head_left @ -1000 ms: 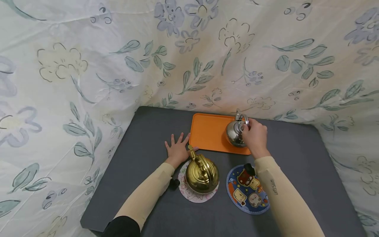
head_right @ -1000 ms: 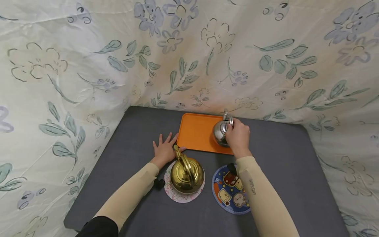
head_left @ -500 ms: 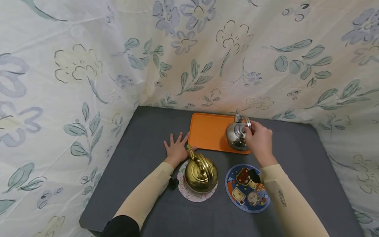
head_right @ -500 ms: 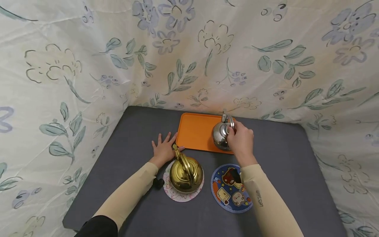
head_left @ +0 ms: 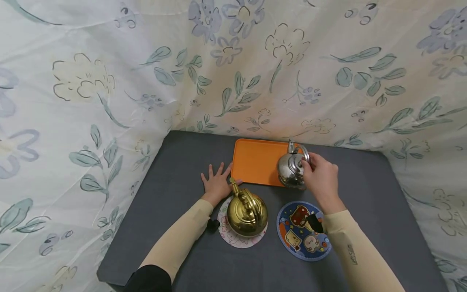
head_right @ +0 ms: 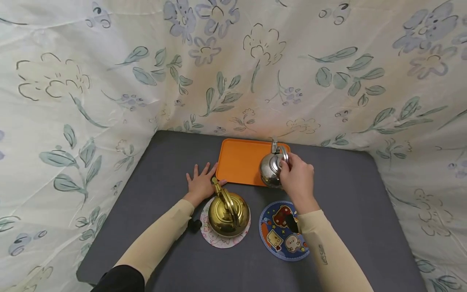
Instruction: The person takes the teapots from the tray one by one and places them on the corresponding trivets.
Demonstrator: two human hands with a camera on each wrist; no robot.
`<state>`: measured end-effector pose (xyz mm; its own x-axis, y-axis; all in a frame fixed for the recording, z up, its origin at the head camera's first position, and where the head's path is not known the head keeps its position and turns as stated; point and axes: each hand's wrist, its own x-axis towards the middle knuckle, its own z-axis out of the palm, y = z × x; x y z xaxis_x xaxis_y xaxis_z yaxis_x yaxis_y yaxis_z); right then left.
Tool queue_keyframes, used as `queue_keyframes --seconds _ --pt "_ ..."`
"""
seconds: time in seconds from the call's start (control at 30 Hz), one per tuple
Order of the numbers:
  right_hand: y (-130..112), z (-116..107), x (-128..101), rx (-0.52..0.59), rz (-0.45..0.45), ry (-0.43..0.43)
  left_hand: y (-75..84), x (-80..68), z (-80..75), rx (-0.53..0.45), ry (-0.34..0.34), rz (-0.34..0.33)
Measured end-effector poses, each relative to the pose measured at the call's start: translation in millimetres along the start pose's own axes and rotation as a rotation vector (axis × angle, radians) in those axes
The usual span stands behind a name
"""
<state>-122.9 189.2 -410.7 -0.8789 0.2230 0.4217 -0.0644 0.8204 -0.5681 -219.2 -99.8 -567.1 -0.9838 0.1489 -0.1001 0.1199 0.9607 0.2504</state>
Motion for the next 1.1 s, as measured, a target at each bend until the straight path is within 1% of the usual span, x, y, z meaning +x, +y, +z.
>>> queue_keyframes --seconds 0.13,0.43,0.8,1.1 --pt "2 -3 -6 0.012 -0.014 0.022 0.0 1.0 0.4 0.008 -0.008 -0.008" --pt "3 -10 -20 0.024 -0.019 0.020 -0.4 3.0 4.2 -0.006 -0.021 -0.007" --pt "4 -14 -37 0.076 -0.036 0.021 -0.5 4.3 5.1 -0.010 -0.009 -0.007" --pt "6 -17 -51 0.079 -0.009 0.018 0.7 4.7 4.3 -0.004 -0.011 -0.008"
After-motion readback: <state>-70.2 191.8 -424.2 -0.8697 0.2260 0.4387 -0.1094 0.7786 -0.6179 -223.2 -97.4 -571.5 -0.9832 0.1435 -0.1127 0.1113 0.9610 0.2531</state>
